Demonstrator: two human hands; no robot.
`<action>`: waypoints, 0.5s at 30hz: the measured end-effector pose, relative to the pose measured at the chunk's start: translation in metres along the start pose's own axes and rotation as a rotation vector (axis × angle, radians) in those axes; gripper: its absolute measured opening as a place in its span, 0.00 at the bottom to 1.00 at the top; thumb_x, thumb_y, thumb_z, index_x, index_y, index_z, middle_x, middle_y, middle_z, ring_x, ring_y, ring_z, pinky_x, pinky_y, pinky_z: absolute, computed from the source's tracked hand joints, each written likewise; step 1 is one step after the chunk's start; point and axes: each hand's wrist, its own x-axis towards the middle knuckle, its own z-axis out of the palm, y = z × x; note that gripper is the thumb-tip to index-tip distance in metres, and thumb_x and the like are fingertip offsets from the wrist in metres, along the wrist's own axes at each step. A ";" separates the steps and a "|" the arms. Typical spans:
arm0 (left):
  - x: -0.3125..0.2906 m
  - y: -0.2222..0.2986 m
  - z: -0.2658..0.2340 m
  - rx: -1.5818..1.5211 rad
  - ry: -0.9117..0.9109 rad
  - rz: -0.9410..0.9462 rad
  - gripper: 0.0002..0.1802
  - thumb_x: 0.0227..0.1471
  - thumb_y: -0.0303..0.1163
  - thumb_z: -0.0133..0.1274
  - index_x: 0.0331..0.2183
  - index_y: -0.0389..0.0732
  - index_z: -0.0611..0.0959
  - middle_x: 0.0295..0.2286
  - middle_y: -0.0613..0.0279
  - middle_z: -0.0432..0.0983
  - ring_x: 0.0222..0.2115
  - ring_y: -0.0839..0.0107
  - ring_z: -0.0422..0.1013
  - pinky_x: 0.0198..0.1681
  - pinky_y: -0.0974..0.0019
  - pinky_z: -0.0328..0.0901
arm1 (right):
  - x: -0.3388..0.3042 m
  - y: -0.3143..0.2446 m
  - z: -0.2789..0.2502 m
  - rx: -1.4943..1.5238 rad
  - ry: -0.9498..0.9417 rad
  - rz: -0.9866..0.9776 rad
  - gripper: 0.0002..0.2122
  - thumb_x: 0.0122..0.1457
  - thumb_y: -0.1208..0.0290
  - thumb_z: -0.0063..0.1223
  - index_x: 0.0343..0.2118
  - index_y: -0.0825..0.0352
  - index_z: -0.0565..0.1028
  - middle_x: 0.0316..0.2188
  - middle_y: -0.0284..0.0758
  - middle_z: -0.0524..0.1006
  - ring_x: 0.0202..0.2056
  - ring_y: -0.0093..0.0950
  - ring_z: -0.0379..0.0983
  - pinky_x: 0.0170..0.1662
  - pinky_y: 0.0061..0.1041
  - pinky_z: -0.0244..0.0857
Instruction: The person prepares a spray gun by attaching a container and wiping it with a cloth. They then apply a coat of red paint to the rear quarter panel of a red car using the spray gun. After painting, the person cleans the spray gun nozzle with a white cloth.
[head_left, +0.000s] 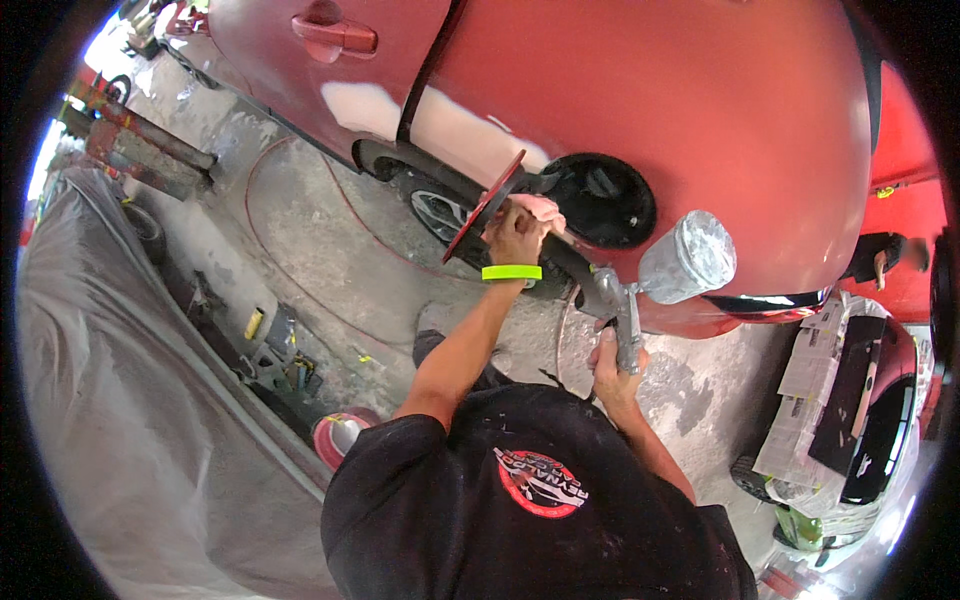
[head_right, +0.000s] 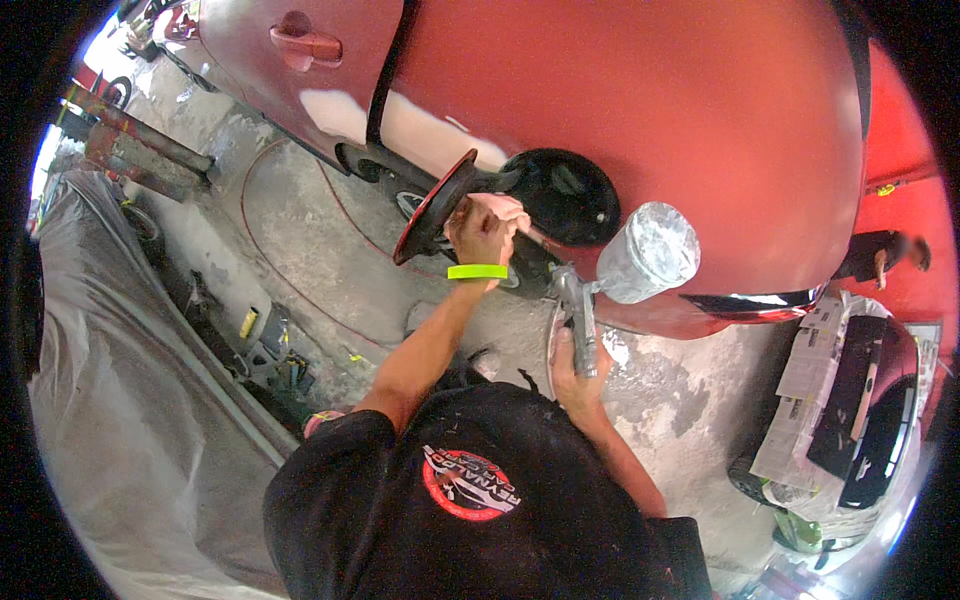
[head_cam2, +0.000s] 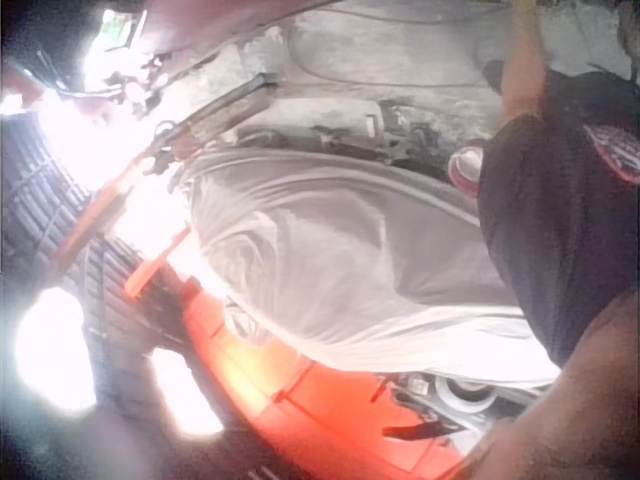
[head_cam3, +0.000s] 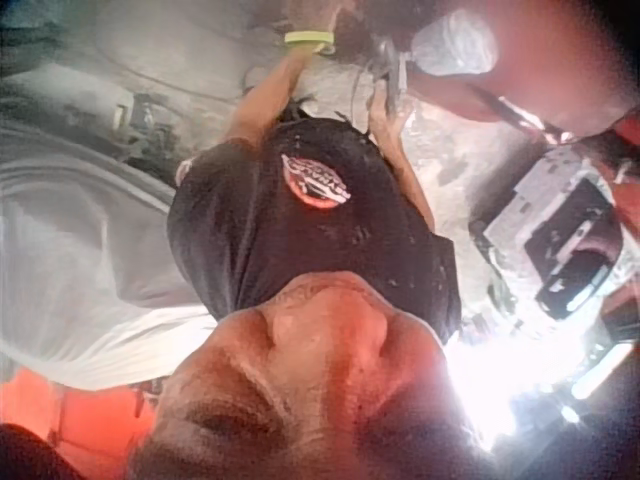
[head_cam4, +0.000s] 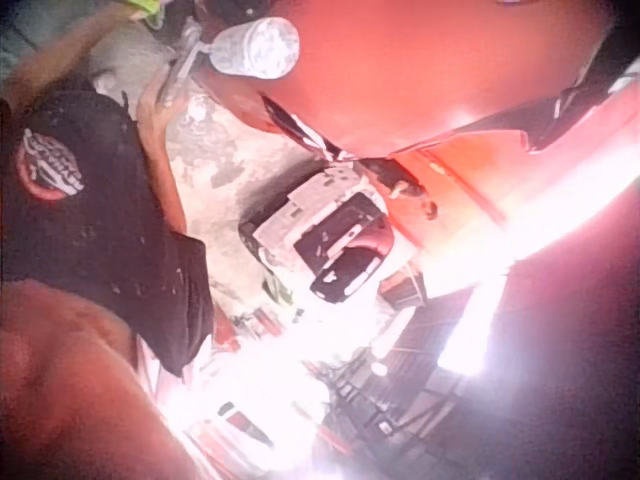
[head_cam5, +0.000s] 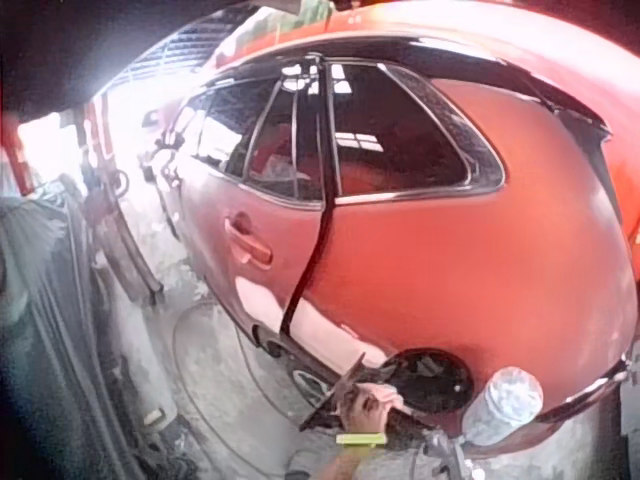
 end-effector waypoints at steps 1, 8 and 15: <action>0.003 -0.004 0.001 -0.152 -0.021 -0.037 0.13 0.49 0.38 0.60 0.33 0.41 0.78 0.32 0.57 0.78 0.34 0.57 0.76 0.35 0.59 0.69 | -0.002 0.005 -0.003 -0.031 0.001 -0.032 0.07 0.60 0.75 0.52 0.38 0.72 0.75 0.21 0.33 0.74 0.22 0.19 0.68 0.25 0.24 0.64; 0.006 -0.019 0.029 0.213 0.009 0.041 0.27 0.55 0.40 0.56 0.50 0.31 0.72 0.48 0.34 0.65 0.52 0.41 0.64 0.55 0.46 0.58 | 0.007 0.010 -0.011 -0.167 -0.013 -0.062 0.09 0.58 0.72 0.56 0.38 0.72 0.76 0.20 0.37 0.74 0.21 0.23 0.71 0.26 0.28 0.65; -0.054 -0.027 0.104 0.028 0.288 -0.558 0.31 0.60 0.44 0.44 0.54 0.29 0.61 0.51 0.39 0.63 0.55 0.50 0.59 0.58 0.49 0.55 | 0.004 0.011 -0.025 -0.132 0.032 -0.069 0.07 0.58 0.74 0.56 0.36 0.73 0.76 0.20 0.37 0.74 0.20 0.24 0.70 0.25 0.28 0.65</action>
